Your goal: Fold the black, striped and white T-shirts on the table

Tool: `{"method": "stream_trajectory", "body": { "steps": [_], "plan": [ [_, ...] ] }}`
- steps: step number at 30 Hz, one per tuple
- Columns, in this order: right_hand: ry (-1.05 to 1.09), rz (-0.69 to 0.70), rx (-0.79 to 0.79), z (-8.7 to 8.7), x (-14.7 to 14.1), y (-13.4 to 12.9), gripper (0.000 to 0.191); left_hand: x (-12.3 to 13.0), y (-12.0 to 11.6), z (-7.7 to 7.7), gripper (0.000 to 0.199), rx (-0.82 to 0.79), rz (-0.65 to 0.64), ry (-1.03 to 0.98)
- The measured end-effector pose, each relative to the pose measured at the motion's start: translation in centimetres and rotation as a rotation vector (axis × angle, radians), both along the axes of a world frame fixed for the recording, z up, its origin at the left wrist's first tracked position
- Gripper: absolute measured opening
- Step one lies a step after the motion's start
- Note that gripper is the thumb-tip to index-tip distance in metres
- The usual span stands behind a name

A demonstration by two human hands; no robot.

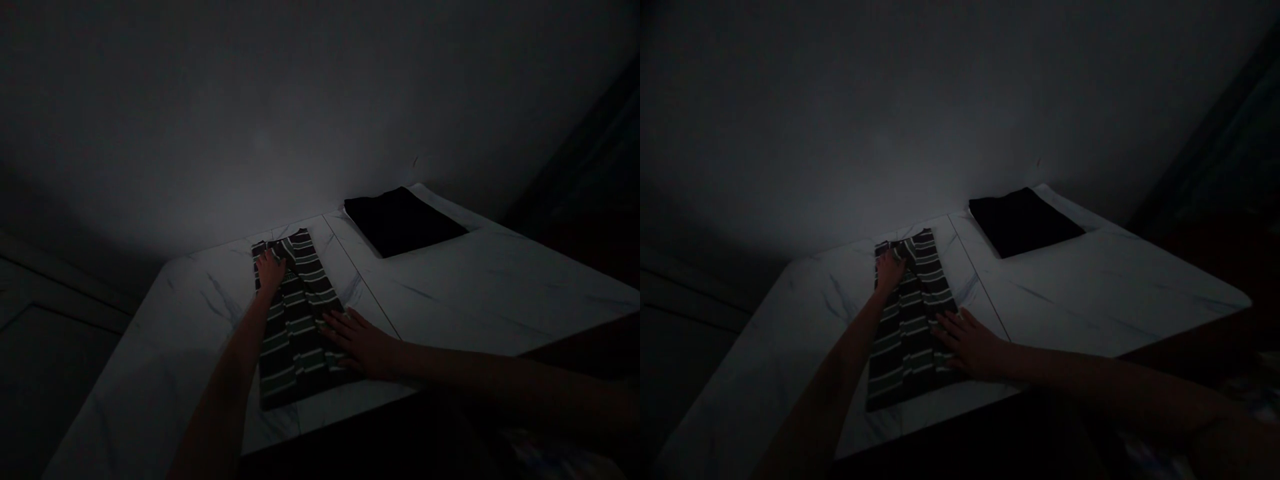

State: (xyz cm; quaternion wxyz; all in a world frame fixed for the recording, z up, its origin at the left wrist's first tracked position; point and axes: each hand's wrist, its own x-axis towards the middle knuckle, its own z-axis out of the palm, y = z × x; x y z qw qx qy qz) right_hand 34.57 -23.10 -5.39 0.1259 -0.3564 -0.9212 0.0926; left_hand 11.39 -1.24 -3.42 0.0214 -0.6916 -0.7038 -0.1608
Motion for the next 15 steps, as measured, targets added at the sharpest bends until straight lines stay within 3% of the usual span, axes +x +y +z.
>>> {"method": "stream_trajectory", "body": {
  "steps": [2, 4, 8, 12, 15],
  "plan": [
    [0.002, 0.015, -0.004, 1.1, -0.6, 2.0, 0.048, -0.6, -1.0, 0.3, 0.052, 0.026, 0.085, -0.03],
    [-0.001, -0.039, -0.022, 2.5, -2.0, 5.6, 0.03, -1.2, -1.8, 0.5, 0.044, 0.036, 0.153, -0.05],
    [0.048, -0.251, -0.008, 4.6, -6.8, 15.5, 0.034, -1.8, -2.8, 0.7, 0.034, 0.036, 0.246, -0.096],
    [0.06, -0.28, 0.001, 4.4, -11.3, 23.9, 0.039, -1.7, -3.2, 0.7, 0.031, 0.02, 0.291, -0.142],
    [0.06, -0.287, 0.011, 3.0, -13.0, 27.4, 0.035, -1.5, -3.3, 0.8, 0.029, -0.018, 0.284, -0.175]
  ]
}}
